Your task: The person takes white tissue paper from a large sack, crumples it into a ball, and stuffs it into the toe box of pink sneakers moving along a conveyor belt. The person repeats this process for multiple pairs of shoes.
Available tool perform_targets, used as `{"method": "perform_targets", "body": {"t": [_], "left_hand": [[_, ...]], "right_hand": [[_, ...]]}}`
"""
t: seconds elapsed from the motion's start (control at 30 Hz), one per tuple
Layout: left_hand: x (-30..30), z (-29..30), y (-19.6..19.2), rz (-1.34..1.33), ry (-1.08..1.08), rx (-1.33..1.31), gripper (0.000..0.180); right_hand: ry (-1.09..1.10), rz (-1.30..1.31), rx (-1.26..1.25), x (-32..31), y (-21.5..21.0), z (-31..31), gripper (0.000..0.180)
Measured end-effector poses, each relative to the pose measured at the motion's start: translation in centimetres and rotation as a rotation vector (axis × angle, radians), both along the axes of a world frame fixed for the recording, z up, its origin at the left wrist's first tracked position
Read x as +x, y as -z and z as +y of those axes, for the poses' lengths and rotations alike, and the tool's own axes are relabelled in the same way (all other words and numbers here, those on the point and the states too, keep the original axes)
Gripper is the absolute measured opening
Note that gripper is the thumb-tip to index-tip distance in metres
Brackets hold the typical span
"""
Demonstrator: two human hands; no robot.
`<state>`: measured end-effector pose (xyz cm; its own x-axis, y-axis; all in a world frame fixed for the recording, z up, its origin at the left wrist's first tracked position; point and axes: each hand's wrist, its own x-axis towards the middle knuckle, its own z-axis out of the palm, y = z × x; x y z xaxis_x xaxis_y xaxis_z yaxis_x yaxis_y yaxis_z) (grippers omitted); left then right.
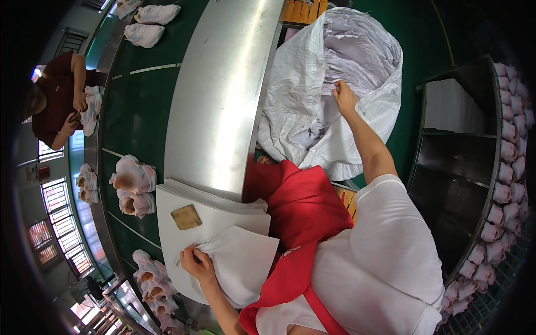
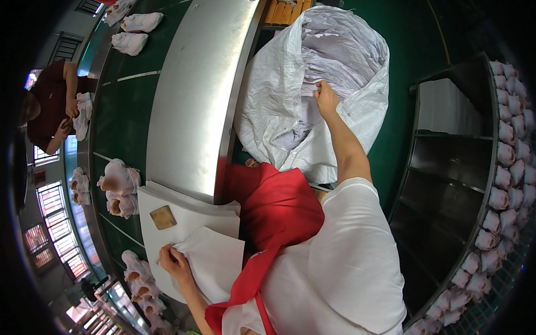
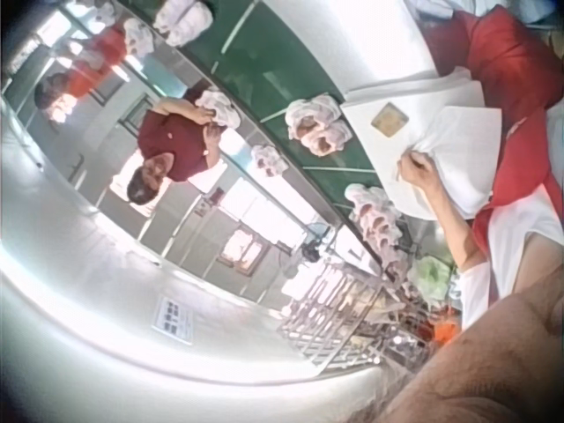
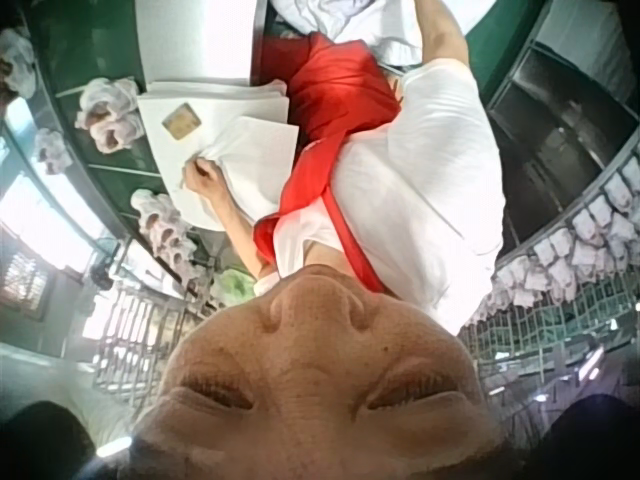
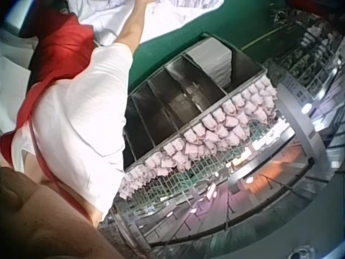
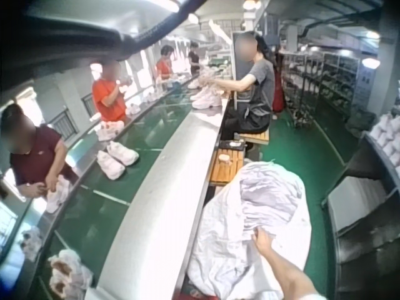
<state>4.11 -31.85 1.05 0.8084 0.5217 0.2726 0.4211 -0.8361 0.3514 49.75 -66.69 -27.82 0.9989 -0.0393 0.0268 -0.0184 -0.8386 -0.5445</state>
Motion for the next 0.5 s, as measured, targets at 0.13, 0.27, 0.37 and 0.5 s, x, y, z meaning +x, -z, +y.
{"method": "perform_targets", "body": {"t": [0.13,0.27,0.37,0.5], "left_hand": [[0.0,-0.1,0.0,0.004,-0.008,-0.012,0.007],[-0.5,0.3,0.2,0.022,0.039,0.021,0.009],[-0.5,0.3,0.2,0.018,0.048,0.028,0.01],[-0.3,0.3,0.1,0.011,0.051,0.025,0.01]], "right_hand": [[-0.024,-0.02,-0.074,0.1,0.3,-0.1,0.023],[-0.052,-0.09,-0.02,-0.7,-0.2,-0.2,0.02],[-0.041,-0.098,0.004,-1.0,-0.4,-0.3,0.021],[-0.005,-0.086,-0.001,-0.6,0.3,-0.7,0.022]]}}
